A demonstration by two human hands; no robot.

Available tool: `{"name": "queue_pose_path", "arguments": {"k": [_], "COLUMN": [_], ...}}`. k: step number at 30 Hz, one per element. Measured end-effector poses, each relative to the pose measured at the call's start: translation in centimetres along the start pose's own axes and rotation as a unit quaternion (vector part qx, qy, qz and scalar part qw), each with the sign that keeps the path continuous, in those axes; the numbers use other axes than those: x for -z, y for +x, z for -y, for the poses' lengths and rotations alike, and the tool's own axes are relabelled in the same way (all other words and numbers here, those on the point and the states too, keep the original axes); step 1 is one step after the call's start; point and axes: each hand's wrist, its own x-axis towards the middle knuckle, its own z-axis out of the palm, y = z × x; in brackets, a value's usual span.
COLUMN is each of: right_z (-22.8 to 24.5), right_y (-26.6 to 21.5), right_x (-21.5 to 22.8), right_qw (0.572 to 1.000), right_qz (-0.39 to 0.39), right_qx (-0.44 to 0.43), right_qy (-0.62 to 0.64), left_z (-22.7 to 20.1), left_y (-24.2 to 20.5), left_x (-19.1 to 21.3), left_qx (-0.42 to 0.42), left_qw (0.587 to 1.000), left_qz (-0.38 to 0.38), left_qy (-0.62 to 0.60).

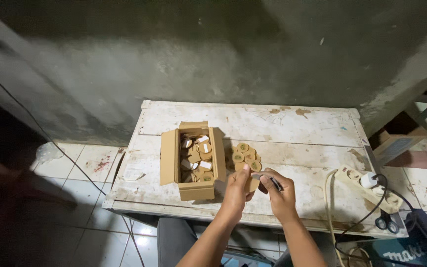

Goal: The person wipes and cleans circular wooden pieces by hand with a cloth, picking them up from a pile on a table and placing them into a small cardboard box after cleaning.

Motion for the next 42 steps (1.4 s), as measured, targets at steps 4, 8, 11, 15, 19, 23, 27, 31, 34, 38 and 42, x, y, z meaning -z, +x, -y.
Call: {"name": "queue_pose_path", "arguments": {"k": [4, 8, 11, 15, 19, 23, 27, 31, 34, 38, 42], "right_z": [-0.7, -0.3, 0.9, 1.1, -1.4, 0.0, 0.5, -0.3, 0.5, 0.0, -0.7], "right_y": [-1.5, -2.1, -1.0, 0.1, -1.2, -2.6, -2.8, -1.3, -1.1, -2.3, -1.0], "right_x": [0.1, 0.4, 0.2, -0.4, -0.2, -1.3, -1.6, -0.1, -0.3, -0.3, 0.7], "right_qw": [1.000, 1.000, 0.998, 0.998, 0.994, 0.999, 0.998, 0.993, 0.993, 0.993, 0.989], "right_qz": [-0.010, 0.021, 0.031, -0.001, -0.056, -0.036, 0.014, 0.013, -0.011, 0.023, 0.023], "right_qx": [-0.008, -0.008, 0.019, 0.033, 0.002, 0.018, 0.046, 0.048, 0.036, 0.052, 0.069], "right_qy": [0.015, -0.013, -0.042, -0.057, -0.095, -0.031, -0.046, -0.108, -0.115, -0.103, -0.128], "left_z": [1.9, 1.1, 0.8, 1.3, 2.3, 1.3, 1.8, 3.0, 2.1, 1.5, 5.1], "left_y": [1.6, 1.2, 1.0, 1.4, 2.2, 1.1, 1.5, 2.2, 1.4, 1.1, 3.0], "left_x": [0.7, 0.5, 0.4, 0.3, 0.5, 0.1, 0.3, 0.4, 0.0, 0.1, 0.6], "left_qx": [-0.028, -0.039, 0.004, -0.004, 0.029, -0.091, -0.100, -0.083, -0.051, -0.058, -0.074], "left_qw": [0.999, 0.998, 1.000, 1.000, 0.998, 0.993, 0.990, 0.993, 0.995, 0.995, 0.993], "left_qz": [0.006, 0.009, -0.029, -0.019, -0.052, 0.017, 0.005, 0.009, -0.024, -0.014, 0.033], "left_qy": [-0.037, -0.057, -0.006, -0.007, -0.010, -0.072, -0.101, -0.082, -0.083, -0.085, -0.080]}}
